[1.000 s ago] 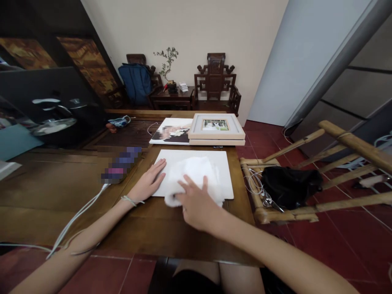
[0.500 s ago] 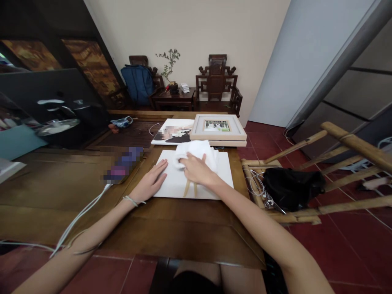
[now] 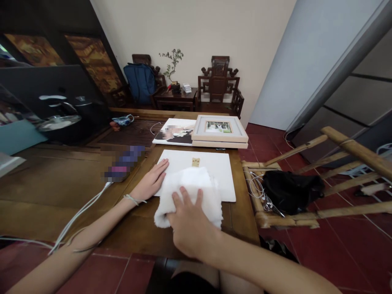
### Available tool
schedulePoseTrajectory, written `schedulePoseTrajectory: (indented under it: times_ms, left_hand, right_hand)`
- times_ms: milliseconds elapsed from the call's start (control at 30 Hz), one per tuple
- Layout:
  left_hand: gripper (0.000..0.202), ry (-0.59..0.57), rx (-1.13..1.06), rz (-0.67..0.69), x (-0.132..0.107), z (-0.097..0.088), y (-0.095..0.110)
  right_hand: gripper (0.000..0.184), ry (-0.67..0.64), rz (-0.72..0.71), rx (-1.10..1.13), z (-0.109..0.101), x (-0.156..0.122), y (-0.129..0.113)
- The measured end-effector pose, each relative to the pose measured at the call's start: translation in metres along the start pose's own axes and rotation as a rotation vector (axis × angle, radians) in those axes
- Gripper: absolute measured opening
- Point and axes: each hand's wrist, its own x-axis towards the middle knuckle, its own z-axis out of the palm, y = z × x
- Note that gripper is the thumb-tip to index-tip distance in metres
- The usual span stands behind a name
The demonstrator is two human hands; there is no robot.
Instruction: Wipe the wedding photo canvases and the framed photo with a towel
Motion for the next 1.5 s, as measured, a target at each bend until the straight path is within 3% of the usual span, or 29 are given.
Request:
schedulePoseTrajectory:
  times_ms: [133, 267, 367, 467, 600, 733, 867, 1067, 1300, 1400, 1500]
  left_hand:
    - [0.048, 0.02, -0.02, -0.003, 0.0, 0.001, -0.001]
    - [0.051, 0.064, -0.155, -0.058, 0.003, -0.003, -0.002]
    - [0.054, 0.153, -0.362, -0.177, 0.005, -0.008, -0.004]
    - [0.059, 0.274, -0.588, -0.27, 0.008, -0.01, -0.008]
    - [0.061, 0.373, -0.735, -0.304, 0.01, -0.007, -0.009]
    - [0.058, 0.345, -0.636, -0.285, 0.008, -0.007, -0.006]
    - [0.053, 0.263, -0.356, -0.194, 0.005, -0.009, -0.001]
    - [0.05, 0.138, -0.142, -0.089, 0.004, -0.008, 0.0]
    - [0.053, 0.081, -0.067, -0.047, 0.003, -0.006, 0.002]
    - [0.052, 0.072, -0.041, -0.034, 0.002, -0.005, 0.001]
    - [0.049, 0.054, -0.029, -0.012, 0.001, -0.004, -0.001]
  right_hand:
    - [0.043, 0.026, 0.038, 0.074, -0.012, 0.019, 0.021]
    - [0.051, 0.076, 0.209, 0.005, -0.019, 0.07, 0.051]
    - [0.05, 0.12, 0.276, -0.076, -0.015, 0.104, 0.055]
    - [0.045, 0.116, 0.164, -0.146, -0.006, 0.115, 0.041]
    - [0.034, 0.156, -0.116, -0.182, 0.003, 0.085, 0.015]
    - [0.028, 0.091, -0.256, -0.115, -0.007, 0.038, 0.004]
    - [0.032, 0.037, -0.059, -0.057, -0.025, 0.025, 0.02]
    - [0.04, 0.112, 0.24, 0.044, -0.045, 0.08, 0.062]
    - [0.035, 0.127, 0.269, 0.169, -0.058, 0.161, 0.064]
    - [0.034, 0.129, 0.271, 0.195, -0.061, 0.168, 0.068]
    - [0.032, 0.161, 0.281, 0.215, -0.068, 0.15, 0.09]
